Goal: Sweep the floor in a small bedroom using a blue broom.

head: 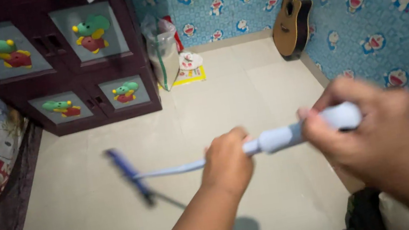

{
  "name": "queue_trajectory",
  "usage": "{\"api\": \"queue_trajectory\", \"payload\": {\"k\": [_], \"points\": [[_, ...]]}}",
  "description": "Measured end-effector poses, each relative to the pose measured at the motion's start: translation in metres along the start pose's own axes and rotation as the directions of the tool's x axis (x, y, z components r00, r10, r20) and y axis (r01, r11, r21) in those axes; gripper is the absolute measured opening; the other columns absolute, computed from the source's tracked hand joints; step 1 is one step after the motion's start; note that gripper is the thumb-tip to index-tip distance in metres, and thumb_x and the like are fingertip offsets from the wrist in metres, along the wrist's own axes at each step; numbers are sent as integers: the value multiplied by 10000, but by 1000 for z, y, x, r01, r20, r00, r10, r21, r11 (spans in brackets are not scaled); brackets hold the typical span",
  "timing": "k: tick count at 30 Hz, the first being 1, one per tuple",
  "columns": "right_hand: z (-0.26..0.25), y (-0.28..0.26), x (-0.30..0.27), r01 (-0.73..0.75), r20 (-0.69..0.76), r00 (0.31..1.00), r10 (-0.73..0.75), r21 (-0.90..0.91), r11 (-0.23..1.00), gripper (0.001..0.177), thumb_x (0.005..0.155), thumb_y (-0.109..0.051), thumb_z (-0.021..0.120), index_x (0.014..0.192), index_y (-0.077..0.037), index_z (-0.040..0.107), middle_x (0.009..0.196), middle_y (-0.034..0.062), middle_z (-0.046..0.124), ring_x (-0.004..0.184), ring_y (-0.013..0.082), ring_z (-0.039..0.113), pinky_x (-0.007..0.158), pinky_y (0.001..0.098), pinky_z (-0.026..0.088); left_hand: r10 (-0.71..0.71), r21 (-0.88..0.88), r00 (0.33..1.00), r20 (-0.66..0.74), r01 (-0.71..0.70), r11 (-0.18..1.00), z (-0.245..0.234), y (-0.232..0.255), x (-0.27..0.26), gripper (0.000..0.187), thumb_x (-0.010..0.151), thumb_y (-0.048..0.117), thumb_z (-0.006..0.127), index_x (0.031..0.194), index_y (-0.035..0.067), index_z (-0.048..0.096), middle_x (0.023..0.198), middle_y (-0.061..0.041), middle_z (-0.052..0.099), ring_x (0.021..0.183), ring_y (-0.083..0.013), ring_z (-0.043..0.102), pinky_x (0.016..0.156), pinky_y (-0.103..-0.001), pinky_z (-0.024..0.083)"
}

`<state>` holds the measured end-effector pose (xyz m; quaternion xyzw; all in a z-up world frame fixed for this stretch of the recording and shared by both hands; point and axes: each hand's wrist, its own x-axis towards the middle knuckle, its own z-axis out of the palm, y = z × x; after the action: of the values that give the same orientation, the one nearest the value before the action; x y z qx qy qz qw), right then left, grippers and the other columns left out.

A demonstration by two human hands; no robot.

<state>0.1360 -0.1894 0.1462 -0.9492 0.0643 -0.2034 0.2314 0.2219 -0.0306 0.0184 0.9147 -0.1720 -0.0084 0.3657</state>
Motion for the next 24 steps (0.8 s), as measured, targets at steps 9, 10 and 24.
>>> {"api": "queue_trajectory", "payload": {"k": [9, 10, 24], "points": [[-26, 50, 40, 527, -103, 831, -547, -169, 833, 299, 766, -296, 828, 681, -94, 624, 521, 90, 583, 456, 252, 609, 451, 402, 448, 216, -279, 972, 88, -184, 943, 87, 69, 64, 214, 813, 127, 573, 968, 124, 720, 977, -207, 723, 1006, -422, 684, 816, -470, 564], [-21, 65, 43, 586, -68, 794, -603, -173, 791, 322, 766, -301, 832, 656, -100, 604, 507, 88, 573, 450, 272, 605, 450, 418, 447, 185, -290, 974, 132, -140, 947, 95, 77, 68, 218, 822, 131, 582, 984, 137, 726, 995, -197, 726, 1017, -411, 685, 826, -464, 562], [-4, 212, 82, -105, 123, 990, 63, 371, 923, 197, 845, -174, 761, 730, -50, 660, 491, 11, 580, 469, 54, 514, 394, 276, 401, -194, -88, 932, 308, 231, 969, 154, 88, 115, 157, 849, 52, 601, 974, 92, 688, 951, -224, 736, 961, -404, 713, 842, -482, 547]]}}
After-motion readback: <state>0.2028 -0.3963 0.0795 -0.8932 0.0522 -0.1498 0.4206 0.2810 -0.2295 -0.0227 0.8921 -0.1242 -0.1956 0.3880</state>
